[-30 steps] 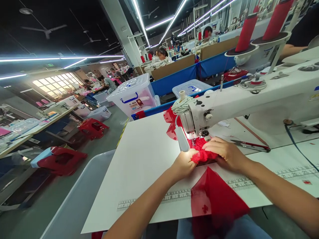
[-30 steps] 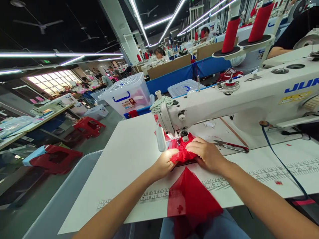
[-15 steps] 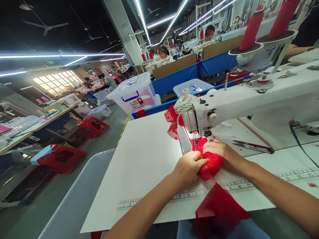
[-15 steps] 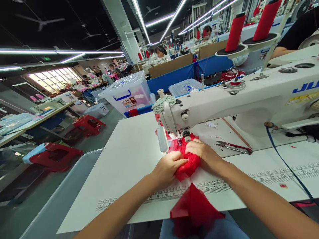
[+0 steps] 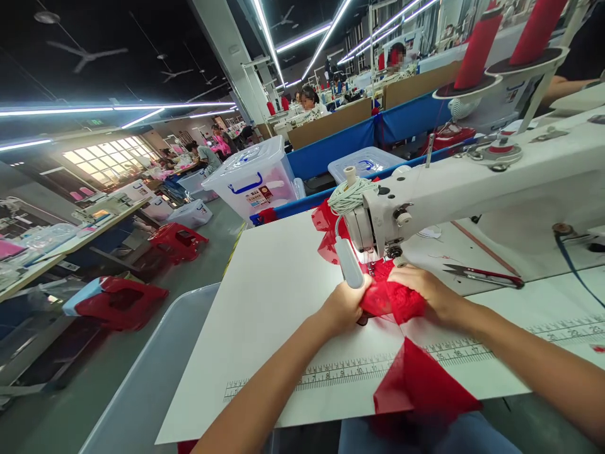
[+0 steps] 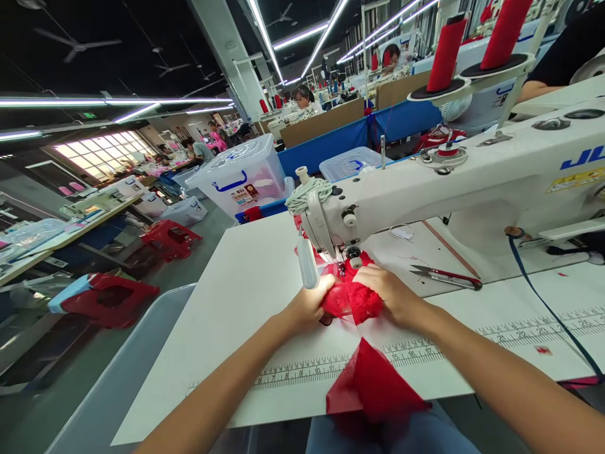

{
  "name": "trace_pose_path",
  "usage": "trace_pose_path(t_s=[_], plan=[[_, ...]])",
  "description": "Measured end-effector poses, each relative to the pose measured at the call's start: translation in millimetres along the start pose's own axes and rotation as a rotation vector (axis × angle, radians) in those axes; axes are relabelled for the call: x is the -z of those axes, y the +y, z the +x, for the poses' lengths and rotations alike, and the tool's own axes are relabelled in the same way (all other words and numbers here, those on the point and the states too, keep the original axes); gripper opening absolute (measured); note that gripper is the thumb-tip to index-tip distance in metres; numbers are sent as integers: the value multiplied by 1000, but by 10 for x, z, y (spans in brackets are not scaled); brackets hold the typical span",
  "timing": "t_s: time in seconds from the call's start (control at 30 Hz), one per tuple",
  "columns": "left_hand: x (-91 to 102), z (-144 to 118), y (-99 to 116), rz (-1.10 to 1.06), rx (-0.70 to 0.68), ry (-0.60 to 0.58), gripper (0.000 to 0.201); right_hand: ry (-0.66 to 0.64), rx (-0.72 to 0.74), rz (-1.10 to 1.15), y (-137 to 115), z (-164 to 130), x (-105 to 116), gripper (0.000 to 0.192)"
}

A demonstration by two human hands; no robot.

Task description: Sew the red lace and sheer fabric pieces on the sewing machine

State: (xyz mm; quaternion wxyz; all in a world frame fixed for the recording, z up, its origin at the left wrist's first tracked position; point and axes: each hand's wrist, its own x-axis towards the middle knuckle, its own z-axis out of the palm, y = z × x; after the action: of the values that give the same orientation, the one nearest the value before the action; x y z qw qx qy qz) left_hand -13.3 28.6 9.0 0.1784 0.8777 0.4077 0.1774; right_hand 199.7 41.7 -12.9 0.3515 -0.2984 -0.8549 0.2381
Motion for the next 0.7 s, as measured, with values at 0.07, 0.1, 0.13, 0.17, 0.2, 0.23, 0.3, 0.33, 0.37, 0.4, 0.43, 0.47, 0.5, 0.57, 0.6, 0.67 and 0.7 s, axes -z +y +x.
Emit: trace_pose_path(t_s=[0.07,0.1,0.13,0.17,0.2,0.23,0.3,0.33,0.37,0.4,0.43,0.47,0.5,0.57,0.6,0.67,0.7], plan=[[13,66,-56,-110,78,9,18,69,-78,35,20,-8,9,16],[18,101,-78,-170,109,11,22,104,-121,50,33,-14,9,12],[28,134,-96,-224,136,9,24,135,-161,64,44,-20,7,11],[43,165,-109,-276,156,0,25,159,-195,75,55,-25,3,13],[65,193,-119,-325,172,-14,25,181,-223,84,64,-29,-2,17],[92,216,-126,-372,184,-32,25,203,-243,91,73,-32,-5,21],[152,251,-133,-457,201,-72,26,252,-262,93,89,-36,-6,28],[179,263,-132,-494,208,-91,28,280,-264,89,96,-37,-4,30],[201,271,-128,-528,215,-107,30,309,-261,83,104,-40,-2,31],[214,275,-119,-558,221,-120,31,336,-254,77,111,-43,-1,33],[217,274,-105,-584,228,-132,32,358,-246,73,117,-48,-1,34],[210,267,-86,-608,235,-142,33,376,-237,71,121,-53,-2,35],[192,255,-65,-626,243,-151,34,388,-228,70,122,-59,-6,35],[133,216,-19,-656,270,-168,35,401,-211,68,119,-67,-16,32],[98,193,1,-671,293,-171,36,403,-205,66,115,-68,-22,31],[36,153,22,-696,345,-153,34,403,-194,60,107,-65,-28,30],[18,142,22,-702,366,-135,32,403,-190,56,104,-60,-28,30]])
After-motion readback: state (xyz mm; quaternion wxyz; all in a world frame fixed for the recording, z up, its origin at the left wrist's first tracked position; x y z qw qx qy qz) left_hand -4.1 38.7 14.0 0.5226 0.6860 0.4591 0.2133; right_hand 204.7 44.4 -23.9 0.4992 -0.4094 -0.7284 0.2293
